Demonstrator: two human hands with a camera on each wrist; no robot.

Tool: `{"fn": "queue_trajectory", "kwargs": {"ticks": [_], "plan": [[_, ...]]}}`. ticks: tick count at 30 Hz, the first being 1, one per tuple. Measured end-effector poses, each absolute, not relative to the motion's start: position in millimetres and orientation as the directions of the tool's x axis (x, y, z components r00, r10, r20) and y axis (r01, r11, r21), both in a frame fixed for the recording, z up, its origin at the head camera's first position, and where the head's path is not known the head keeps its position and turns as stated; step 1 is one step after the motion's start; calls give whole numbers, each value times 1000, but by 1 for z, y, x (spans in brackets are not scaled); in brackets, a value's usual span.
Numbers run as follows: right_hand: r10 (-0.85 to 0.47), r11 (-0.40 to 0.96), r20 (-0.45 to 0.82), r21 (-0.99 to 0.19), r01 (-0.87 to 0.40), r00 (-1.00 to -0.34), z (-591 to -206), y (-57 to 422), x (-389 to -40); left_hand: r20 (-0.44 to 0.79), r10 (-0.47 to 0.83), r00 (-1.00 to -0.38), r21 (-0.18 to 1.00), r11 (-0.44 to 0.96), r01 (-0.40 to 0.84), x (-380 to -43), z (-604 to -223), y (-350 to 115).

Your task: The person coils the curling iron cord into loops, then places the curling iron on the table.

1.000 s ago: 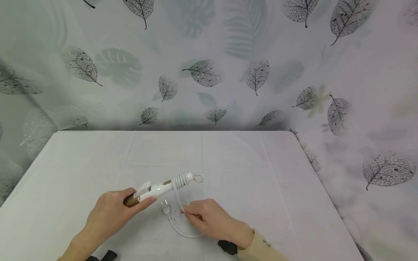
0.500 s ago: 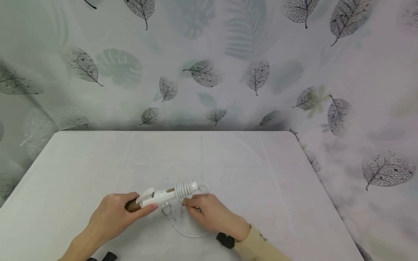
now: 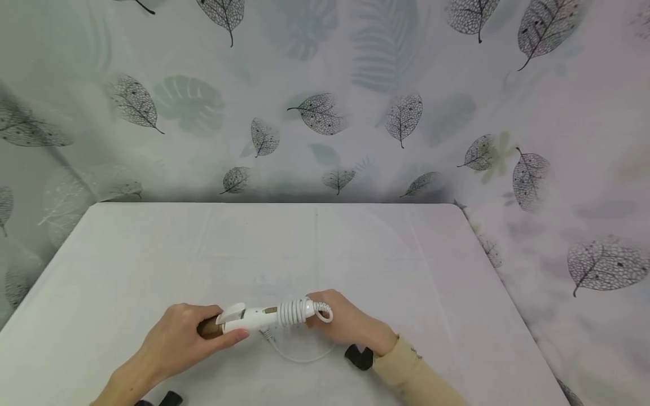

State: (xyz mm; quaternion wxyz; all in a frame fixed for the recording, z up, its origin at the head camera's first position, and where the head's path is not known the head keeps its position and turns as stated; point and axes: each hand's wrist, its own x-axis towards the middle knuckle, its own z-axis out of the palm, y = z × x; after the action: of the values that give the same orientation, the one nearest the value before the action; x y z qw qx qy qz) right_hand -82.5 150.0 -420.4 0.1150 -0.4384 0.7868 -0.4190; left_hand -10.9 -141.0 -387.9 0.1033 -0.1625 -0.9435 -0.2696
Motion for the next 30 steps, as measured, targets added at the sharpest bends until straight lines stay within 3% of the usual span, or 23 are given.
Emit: {"fn": "queue_trajectory", "kwargs": {"ticks": [4,15,22,30], "plan": [[-802,240,232,-718,-653,-550,-421,154,-90,287,281,-916,495,775,393,-10,-388,-141],[-765,348,114,-755,-556,-633,-408,156,-99,334,374,-866,417,765,491,-10,-388,-139],[-738,322,234,-703,-635,-633,-389,156,-96,361,403,-841,355,775,523,-11,-392,-138],[-689,328,323,-658,-677,-648,-380,151,-88,271,360,-893,340,832,439,-13,-391,-138]]}}
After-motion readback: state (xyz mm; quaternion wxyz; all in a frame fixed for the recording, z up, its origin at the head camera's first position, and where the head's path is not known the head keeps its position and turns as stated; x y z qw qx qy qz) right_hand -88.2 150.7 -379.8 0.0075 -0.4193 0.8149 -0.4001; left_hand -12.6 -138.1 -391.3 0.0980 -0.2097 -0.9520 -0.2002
